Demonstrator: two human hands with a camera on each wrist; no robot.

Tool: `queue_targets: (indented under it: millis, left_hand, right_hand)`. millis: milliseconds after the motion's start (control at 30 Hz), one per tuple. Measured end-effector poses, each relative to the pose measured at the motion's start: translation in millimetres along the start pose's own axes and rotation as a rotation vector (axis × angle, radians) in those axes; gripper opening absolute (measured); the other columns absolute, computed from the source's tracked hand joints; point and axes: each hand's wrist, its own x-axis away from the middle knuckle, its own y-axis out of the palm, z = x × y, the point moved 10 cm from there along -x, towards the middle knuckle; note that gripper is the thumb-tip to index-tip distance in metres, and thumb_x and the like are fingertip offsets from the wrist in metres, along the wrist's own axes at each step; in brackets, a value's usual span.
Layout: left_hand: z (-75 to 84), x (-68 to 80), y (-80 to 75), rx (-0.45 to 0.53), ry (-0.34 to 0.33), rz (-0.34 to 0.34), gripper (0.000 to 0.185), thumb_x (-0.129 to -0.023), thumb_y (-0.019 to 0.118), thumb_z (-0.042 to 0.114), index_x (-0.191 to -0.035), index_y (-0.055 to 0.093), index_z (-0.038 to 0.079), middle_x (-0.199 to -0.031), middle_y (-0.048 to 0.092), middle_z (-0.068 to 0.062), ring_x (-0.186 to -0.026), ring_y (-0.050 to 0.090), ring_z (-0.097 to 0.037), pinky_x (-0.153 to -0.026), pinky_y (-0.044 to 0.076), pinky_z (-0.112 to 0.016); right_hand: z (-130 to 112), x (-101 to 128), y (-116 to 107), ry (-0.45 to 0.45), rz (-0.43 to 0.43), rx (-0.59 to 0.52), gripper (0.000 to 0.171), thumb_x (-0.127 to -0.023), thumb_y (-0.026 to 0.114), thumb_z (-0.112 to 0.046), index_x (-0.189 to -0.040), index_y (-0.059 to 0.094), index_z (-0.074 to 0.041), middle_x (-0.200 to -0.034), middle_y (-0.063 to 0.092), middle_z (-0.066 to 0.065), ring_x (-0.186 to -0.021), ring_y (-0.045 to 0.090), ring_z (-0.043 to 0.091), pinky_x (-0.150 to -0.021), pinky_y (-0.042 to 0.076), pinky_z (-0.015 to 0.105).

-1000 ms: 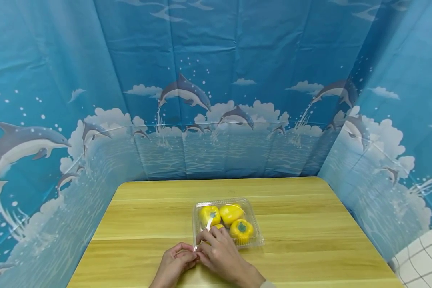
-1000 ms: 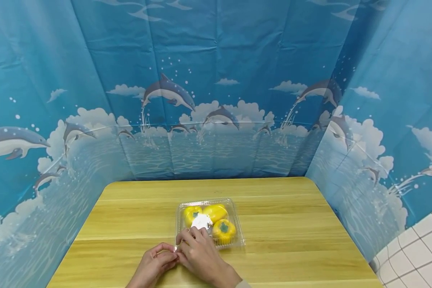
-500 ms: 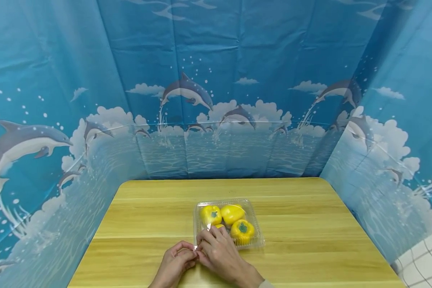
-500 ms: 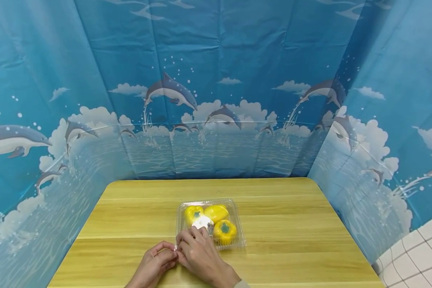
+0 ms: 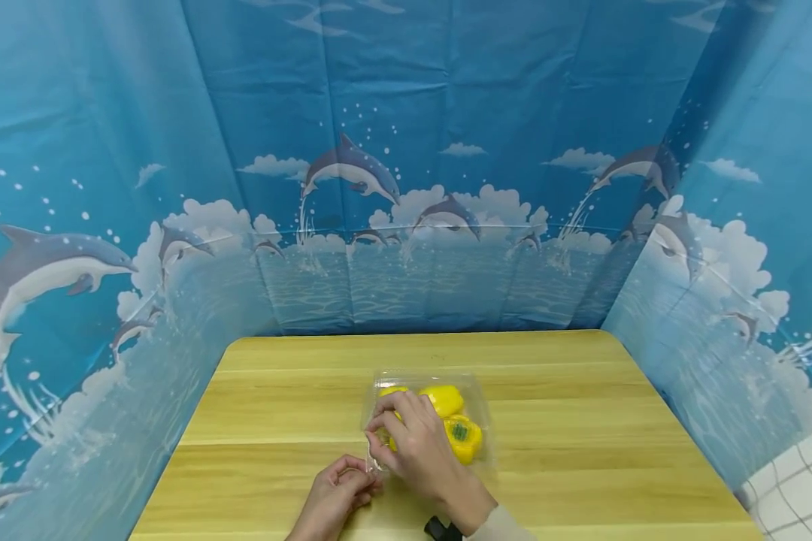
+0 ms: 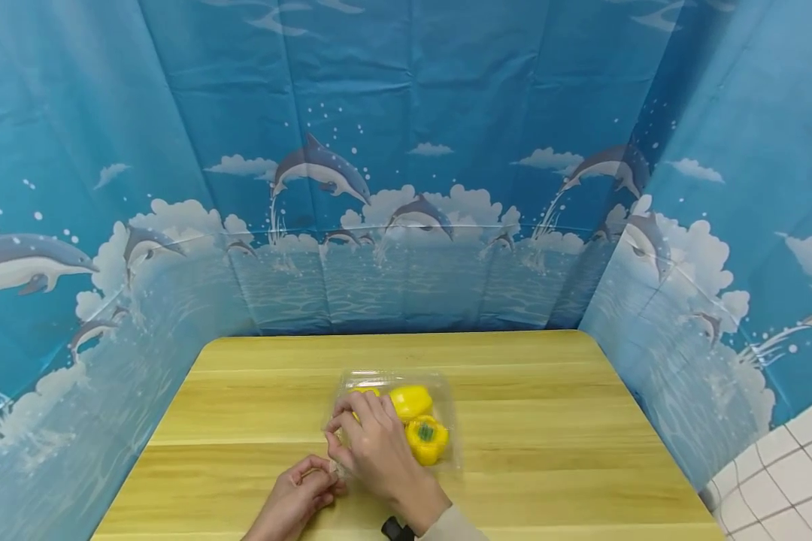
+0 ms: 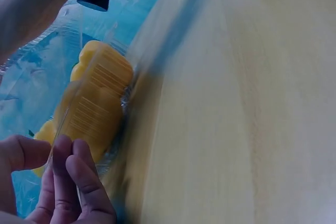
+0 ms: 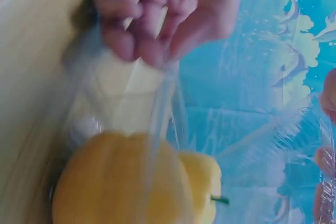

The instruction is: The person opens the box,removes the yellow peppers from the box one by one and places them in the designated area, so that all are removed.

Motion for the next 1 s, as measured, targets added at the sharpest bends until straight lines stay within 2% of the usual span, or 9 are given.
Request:
queue_targets:
  millis: [167, 267, 400, 633, 800, 1000]
  left_hand:
    - [3.8, 1.4, 1.8, -0.008, 0.014, 0.003, 0.015, -0.113, 0.073, 0.016, -0.121, 0.071, 0.004, -0.111, 0.088, -0.004, -0.108, 0.082, -0.019, -0.096, 0.068, -0.028]
    - [7.8, 0.5, 0.3, -0.038, 0.023, 0.026, 0.015, -0.112, 0.072, 0.015, -0.12, 0.071, 0.003, -0.109, 0.087, -0.004, -0.106, 0.082, -0.018, -0.094, 0.069, -0.027]
    - [10.9, -1.0, -3.3, -0.068, 0.025, 0.065, 0.015, -0.11, 0.073, 0.013, -0.119, 0.071, 0.001, -0.106, 0.087, -0.004, -0.103, 0.082, -0.016, -0.091, 0.069, -0.026]
    - [13.9, 0.3, -6.0, -0.099, 0.027, 0.111, 0.015, -0.108, 0.075, 0.012, -0.116, 0.072, 0.0, -0.102, 0.087, -0.003, -0.098, 0.081, -0.016, -0.087, 0.069, -0.025]
    - [16.7, 0.6, -5.7, -0.105, 0.038, 0.134, 0.014, -0.105, 0.075, 0.009, -0.115, 0.073, -0.002, -0.1, 0.088, -0.006, -0.093, 0.081, -0.015, -0.083, 0.069, -0.024]
    - [16.5, -1.0, -5.6, -0.112, 0.048, 0.135, 0.015, -0.107, 0.075, 0.008, -0.116, 0.073, -0.003, -0.1, 0.088, -0.007, -0.092, 0.082, -0.014, -0.082, 0.069, -0.023]
  right_hand:
    - [2, 8, 0, -0.034, -0.062, 0.061, 0.033, -0.082, 0.104, -0.017, -0.103, 0.08, -0.02, -0.122, 0.075, 0.0, -0.105, 0.073, 0.017, -0.086, 0.056, 0.033]
    - [4, 15, 0, -0.034, -0.108, 0.087, 0.036, -0.085, 0.104, -0.021, -0.111, 0.08, -0.021, -0.128, 0.076, 0.0, -0.112, 0.074, 0.017, -0.091, 0.058, 0.035]
    - [12, 22, -6, -0.024, -0.125, 0.092, 0.038, -0.088, 0.103, -0.024, -0.119, 0.081, -0.022, -0.133, 0.077, 0.002, -0.12, 0.076, 0.019, -0.097, 0.06, 0.039]
    - [27, 25, -24, -0.038, -0.093, 0.091, 0.022, -0.104, 0.091, -0.035, -0.12, 0.083, -0.023, -0.13, 0.079, 0.004, -0.117, 0.078, 0.021, -0.095, 0.063, 0.044]
    - [39, 24, -39, -0.019, -0.065, 0.122, 0.032, -0.114, 0.077, -0.048, -0.124, 0.084, -0.019, -0.126, 0.081, 0.005, -0.111, 0.079, 0.022, -0.093, 0.062, 0.046]
    - [56, 24, -59, 0.012, -0.001, 0.154, 0.042, -0.115, 0.072, -0.056, -0.119, 0.084, -0.015, -0.121, 0.082, 0.006, -0.106, 0.078, 0.026, -0.09, 0.061, 0.051]
